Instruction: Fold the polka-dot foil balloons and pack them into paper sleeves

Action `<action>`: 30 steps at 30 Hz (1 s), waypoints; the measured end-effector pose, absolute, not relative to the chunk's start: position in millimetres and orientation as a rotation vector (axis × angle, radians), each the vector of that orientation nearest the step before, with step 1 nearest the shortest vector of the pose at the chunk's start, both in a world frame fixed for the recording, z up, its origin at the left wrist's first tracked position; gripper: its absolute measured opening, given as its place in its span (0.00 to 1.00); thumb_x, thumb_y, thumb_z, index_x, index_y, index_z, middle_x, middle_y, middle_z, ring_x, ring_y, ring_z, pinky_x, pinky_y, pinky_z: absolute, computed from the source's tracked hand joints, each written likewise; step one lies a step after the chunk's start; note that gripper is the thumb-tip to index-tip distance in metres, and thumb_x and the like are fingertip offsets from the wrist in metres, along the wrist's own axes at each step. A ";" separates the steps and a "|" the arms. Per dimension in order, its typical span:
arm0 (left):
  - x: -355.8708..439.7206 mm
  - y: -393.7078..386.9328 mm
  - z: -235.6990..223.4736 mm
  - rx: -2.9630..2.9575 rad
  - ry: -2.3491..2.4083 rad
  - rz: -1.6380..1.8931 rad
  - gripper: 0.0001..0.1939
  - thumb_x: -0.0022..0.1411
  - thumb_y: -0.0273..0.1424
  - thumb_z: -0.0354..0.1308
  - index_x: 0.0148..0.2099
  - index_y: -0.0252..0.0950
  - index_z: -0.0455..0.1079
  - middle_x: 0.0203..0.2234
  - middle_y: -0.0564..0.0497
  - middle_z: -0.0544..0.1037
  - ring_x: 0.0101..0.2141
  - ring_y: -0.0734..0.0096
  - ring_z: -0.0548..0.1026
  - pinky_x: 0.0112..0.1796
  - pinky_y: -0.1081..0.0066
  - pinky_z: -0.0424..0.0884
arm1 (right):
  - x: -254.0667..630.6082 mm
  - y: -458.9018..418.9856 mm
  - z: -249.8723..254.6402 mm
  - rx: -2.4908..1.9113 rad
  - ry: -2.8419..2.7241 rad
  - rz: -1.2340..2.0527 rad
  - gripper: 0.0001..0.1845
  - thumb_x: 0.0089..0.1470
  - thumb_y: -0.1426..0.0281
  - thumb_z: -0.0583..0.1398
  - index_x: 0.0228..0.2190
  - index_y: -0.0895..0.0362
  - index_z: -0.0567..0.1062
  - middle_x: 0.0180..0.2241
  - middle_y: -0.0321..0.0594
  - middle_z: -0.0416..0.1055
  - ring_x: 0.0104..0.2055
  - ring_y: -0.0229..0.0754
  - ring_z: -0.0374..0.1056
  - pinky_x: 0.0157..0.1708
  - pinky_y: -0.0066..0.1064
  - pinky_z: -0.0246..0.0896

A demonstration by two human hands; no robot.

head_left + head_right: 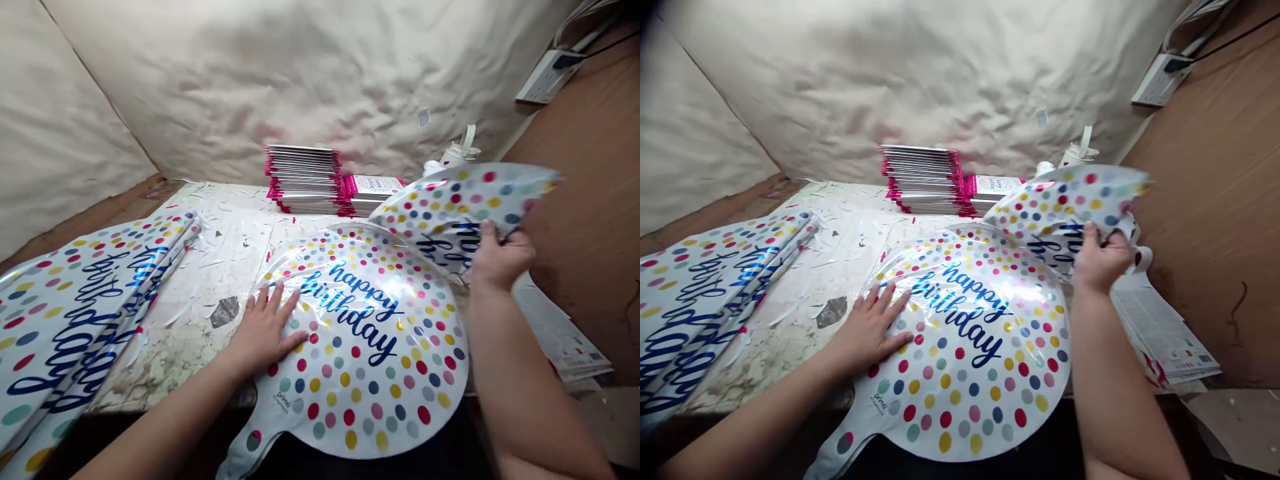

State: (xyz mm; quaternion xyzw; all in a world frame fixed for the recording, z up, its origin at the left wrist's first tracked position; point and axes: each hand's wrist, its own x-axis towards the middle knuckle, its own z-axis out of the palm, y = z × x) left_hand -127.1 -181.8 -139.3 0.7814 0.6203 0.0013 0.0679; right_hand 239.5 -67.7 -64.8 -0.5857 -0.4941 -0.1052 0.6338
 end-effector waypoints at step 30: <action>-49.3 -60.7 -112.6 0.690 1.250 0.554 0.07 0.51 0.28 0.60 0.34 0.33 0.70 0.29 0.46 0.78 0.32 0.64 0.77 0.37 0.66 0.74 | 185.2 -213.8 -156.2 -0.663 -2.480 -0.002 0.12 0.58 0.77 0.53 0.42 0.60 0.73 0.43 0.43 0.74 0.47 0.43 0.69 0.48 0.37 0.67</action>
